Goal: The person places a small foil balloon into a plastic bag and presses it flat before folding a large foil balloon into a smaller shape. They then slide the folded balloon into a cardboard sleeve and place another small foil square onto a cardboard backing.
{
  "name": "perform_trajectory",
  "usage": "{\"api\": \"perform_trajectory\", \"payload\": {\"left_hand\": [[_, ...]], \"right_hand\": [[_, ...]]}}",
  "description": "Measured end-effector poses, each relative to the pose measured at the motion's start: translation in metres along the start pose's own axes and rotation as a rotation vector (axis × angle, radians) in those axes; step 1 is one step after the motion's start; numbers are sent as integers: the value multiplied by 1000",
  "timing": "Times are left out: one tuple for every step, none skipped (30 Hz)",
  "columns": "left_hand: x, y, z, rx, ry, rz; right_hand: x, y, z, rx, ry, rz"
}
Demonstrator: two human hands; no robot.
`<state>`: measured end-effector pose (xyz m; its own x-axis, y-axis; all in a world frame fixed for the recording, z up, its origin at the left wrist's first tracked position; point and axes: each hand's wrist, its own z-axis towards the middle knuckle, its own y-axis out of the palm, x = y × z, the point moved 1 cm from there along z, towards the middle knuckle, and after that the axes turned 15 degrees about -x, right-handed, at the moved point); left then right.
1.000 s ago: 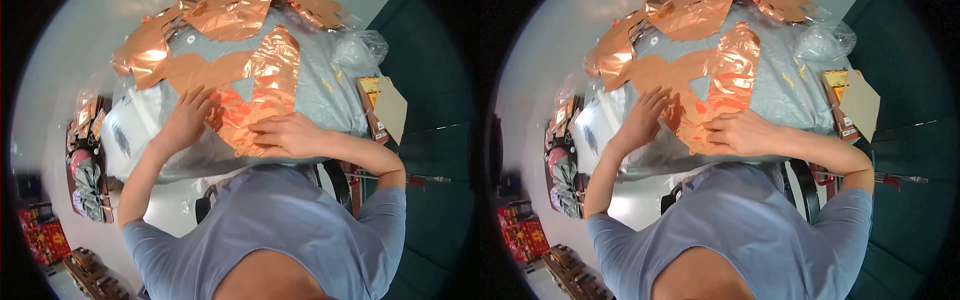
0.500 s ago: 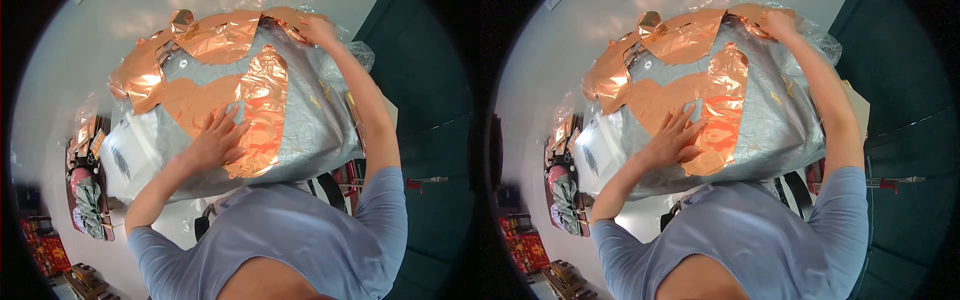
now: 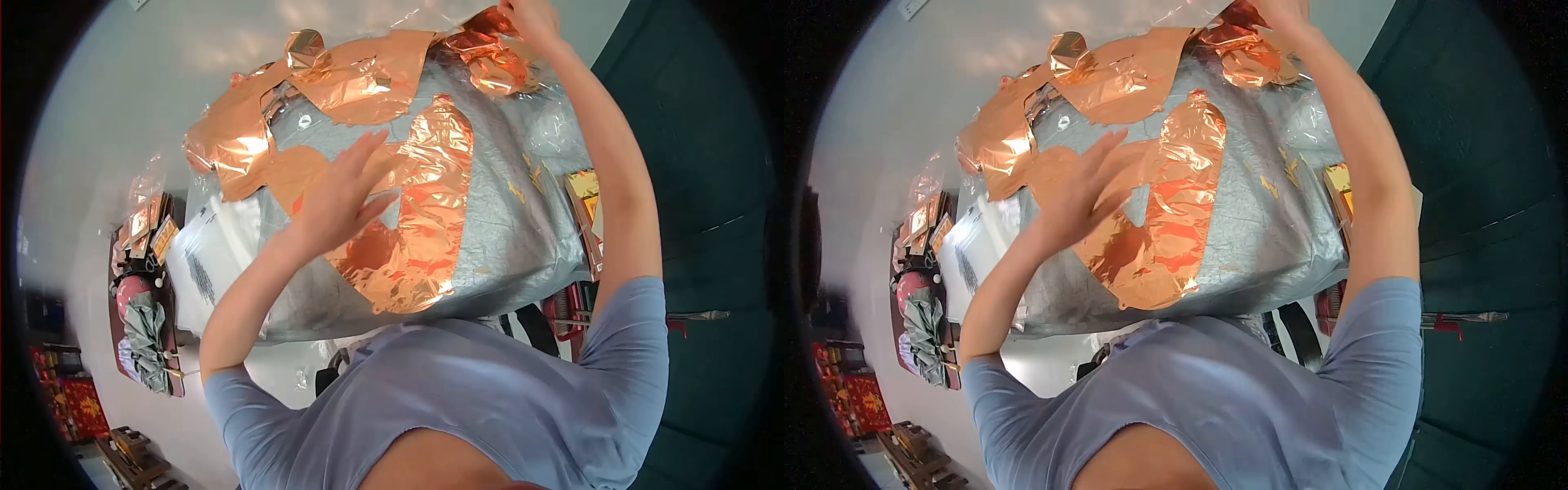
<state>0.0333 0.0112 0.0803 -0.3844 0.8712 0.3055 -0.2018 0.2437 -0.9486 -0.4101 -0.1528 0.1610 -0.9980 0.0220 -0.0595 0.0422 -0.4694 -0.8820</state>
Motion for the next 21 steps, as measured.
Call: {"api": "perform_trajectory", "payload": {"left_hand": [[-3, -4, 11, 27, 24, -120], [-4, -8, 23, 28, 22, -122], [-6, -12, 36, 15, 5, -340], [-7, -13, 50, 2, -13, -557], [-7, -12, 64, 3, -15, -559], [-9, -9, 79, 39, -16, -899], [-9, -7, 96, 80, -15, -1238], [-9, -4, 113, 85, -14, -1239], [-8, 0, 131, 171, -24, -1436], [-11, 2, 147, 261, -31, -1631], [-19, 6, 162, 268, -29, -1632], [-29, 10, 178, 308, -53, -1829], [-34, 12, 185, 343, -81, -2027], [-31, 8, 181, 394, -94, -1988], [-49, 14, 184, 390, -94, -1990], [-78, 28, 192, 410, -71, -1959], [-96, 36, 193, 429, -50, -1930], [-95, 34, 185, 425, -56, -1934], [-92, 28, 174, 443, -119, -1872], [-90, 22, 163, 464, -182, -1807], [-96, 22, 159, 468, -191, -1807]], "right_hand": [[8, -6, 12, 56, -281, 287], [16, -9, 21, 111, -561, 574], [1, -22, 19, 109, -563, 576], [-29, -39, 11, 14, -385, 163], [-48, -49, 3, -77, -198, -247], [-52, -46, -3, -78, -200, -247], [-57, -41, -8, 7, -328, -286], [-63, -40, -13, 91, -457, -326], [-79, -47, -28, 91, -463, -327], [-105, -60, -55, 87, -510, -368], [-129, -71, -81, 84, -555, -409], [-141, -68, -100, 25, -573, -387], [-150, -60, -120, -37, -586, -364], [-161, -56, -141, -27, -615, -313], [-169, -52, -159, -17, -639, -262], [-175, -48, -172, -22, -632, -261], [-181, -44, -184, -61, -634, -254], [-185, -41, -195, -100, -638, -246], [-187, -37, -204, -103, -638, -243], [-189, -32, -212, -113, -660, -214], [-194, -33, -219, -126, -682, -184]]}}
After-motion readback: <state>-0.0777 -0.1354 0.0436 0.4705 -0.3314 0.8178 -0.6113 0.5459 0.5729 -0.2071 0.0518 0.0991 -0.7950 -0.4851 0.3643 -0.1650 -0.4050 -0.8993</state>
